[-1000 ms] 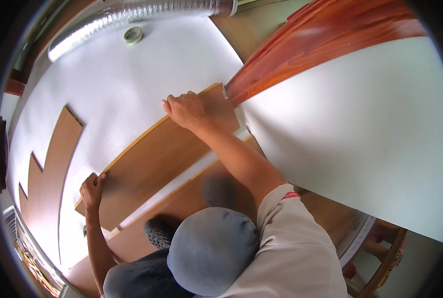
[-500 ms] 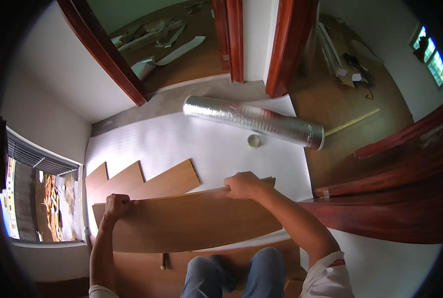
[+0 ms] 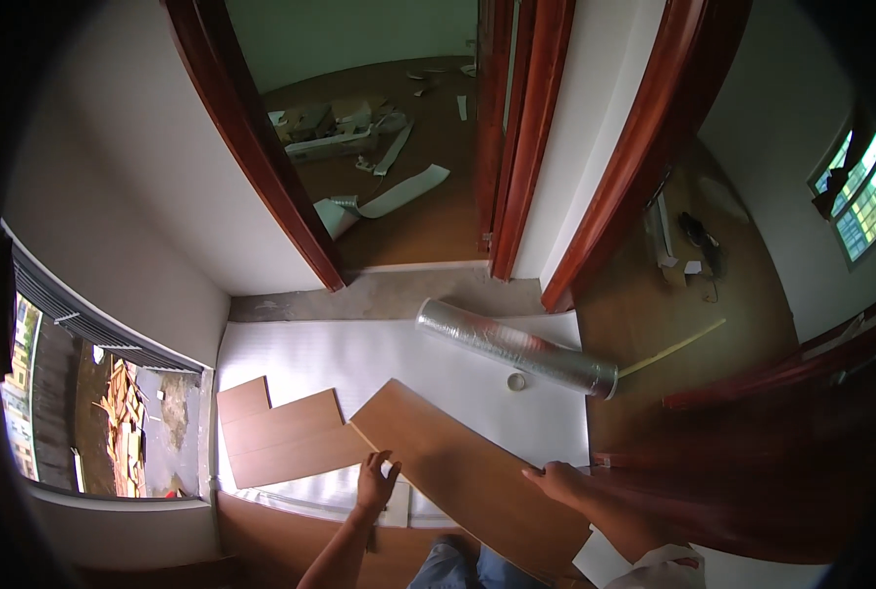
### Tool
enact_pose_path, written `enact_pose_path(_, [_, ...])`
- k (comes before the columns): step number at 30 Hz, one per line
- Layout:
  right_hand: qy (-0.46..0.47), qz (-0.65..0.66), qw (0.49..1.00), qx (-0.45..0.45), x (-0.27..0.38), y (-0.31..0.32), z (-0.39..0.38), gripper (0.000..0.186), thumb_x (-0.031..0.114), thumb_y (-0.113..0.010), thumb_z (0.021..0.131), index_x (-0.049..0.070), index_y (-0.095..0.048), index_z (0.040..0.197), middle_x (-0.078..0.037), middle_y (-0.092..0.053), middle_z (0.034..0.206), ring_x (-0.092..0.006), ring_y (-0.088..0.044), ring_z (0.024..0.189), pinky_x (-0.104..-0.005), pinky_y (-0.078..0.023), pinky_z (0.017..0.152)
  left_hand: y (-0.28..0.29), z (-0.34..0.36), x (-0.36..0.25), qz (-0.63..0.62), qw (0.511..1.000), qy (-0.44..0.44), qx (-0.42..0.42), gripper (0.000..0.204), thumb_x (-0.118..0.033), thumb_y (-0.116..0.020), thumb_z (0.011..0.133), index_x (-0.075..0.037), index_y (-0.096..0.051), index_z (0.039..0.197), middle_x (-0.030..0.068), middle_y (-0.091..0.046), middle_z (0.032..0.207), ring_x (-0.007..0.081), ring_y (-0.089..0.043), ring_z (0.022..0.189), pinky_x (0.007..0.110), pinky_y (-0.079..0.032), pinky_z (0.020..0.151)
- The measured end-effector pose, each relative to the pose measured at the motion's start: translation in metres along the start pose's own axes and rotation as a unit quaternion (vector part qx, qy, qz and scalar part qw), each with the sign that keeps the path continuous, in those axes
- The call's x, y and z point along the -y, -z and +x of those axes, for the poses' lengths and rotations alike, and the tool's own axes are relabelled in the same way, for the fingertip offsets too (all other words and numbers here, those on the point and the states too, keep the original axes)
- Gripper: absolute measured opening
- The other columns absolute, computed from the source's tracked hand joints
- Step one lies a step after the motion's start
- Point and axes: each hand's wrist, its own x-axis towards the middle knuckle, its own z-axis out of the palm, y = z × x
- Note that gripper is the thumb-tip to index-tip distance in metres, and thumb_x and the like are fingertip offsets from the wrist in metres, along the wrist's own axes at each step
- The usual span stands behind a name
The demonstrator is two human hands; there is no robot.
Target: The recorder installs laminate wood flooring planks by measuring with a pencil, cutting them to size using a table saw, and tapping them into place with a hammer and tapping block.
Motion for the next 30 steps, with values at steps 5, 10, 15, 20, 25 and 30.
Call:
enact_pose_path(5, [-0.100, 0.041, 0.990, -0.088, -0.037, 0.065, 0.057, 0.069, 0.062, -0.055, 0.095, -0.004, -0.073, 0.089, -0.029, -0.070, 0.086, -0.0468, -0.070, 0.085, -0.0505, -0.055, 0.074, -0.063, 0.021, -0.052, 0.141, 0.932, -0.160, 0.293, 0.029, -0.026, -0.052, 0.103, -0.008, -0.069, 0.117, 0.0163, -0.069, 0.115, 0.0342, -0.066, 0.105, 0.043, -0.056, 0.088])
enact_pose_path(10, [-0.164, 0.109, 0.970, -0.142, -0.024, 0.135, 0.191, 0.063, 0.057, -0.060, 0.095, -0.004, -0.070, 0.101, -0.025, -0.073, 0.092, -0.0441, -0.071, 0.088, -0.0497, -0.053, 0.074, -0.115, 0.131, -0.131, -0.332, 0.677, 0.450, 0.478, 0.070, -0.065, -0.053, 0.097, -0.006, -0.058, 0.133, 0.0101, -0.069, 0.114, 0.0251, -0.068, 0.099, 0.035, -0.055, 0.090])
enact_pose_path(15, [-0.022, 0.148, 0.955, -0.256, 0.071, 0.232, 0.297, 0.063, 0.057, -0.060, 0.095, -0.005, -0.070, 0.091, -0.028, -0.071, 0.091, -0.0461, -0.069, 0.089, -0.0519, -0.053, 0.077, -0.085, 0.291, -0.201, -0.405, 0.815, 0.354, 0.215, 0.056, -0.053, -0.057, 0.099, -0.005, -0.057, 0.128, 0.0168, -0.067, 0.111, 0.0281, -0.067, 0.099, 0.041, -0.054, 0.084])
enact_pose_path(20, [-0.040, 0.196, 0.959, -0.201, 0.193, 0.324, 0.375, 0.061, 0.055, -0.061, 0.095, -0.005, -0.071, 0.092, -0.028, -0.070, 0.090, -0.0456, -0.068, 0.089, -0.0512, -0.051, 0.078, -0.026, 0.439, -0.223, -0.205, 0.892, 0.400, 0.051, 0.054, -0.047, -0.061, 0.095, 0.003, -0.059, 0.115, 0.0186, -0.069, 0.100, 0.0292, -0.067, 0.096, 0.042, -0.051, 0.087])
enact_pose_path(25, [0.015, 0.243, 0.949, -0.198, 0.288, 0.375, 0.479, 0.060, 0.054, -0.061, 0.095, -0.005, -0.070, 0.091, -0.027, -0.070, 0.091, -0.0451, -0.068, 0.090, -0.0498, -0.052, 0.078, 0.000, 0.572, -0.171, -0.248, 0.882, 0.399, -0.020, 0.061, -0.053, -0.057, 0.095, 0.007, -0.068, 0.088, 0.0217, -0.070, 0.079, 0.0326, -0.070, 0.082, 0.044, -0.053, 0.076])
enact_pose_path(30, [0.000, 0.235, 0.959, -0.160, 0.379, 0.424, 0.594, 0.064, 0.056, -0.055, 0.098, -0.006, -0.069, 0.091, -0.030, -0.069, 0.094, -0.0478, -0.066, 0.094, -0.0522, -0.051, 0.080, 0.033, 0.730, -0.116, -0.014, 0.953, 0.298, 0.052, 0.078, -0.065, -0.046, 0.097, 0.008, -0.072, 0.089, 0.0340, -0.068, 0.088, 0.0498, -0.067, 0.095, 0.055, -0.050, 0.085])
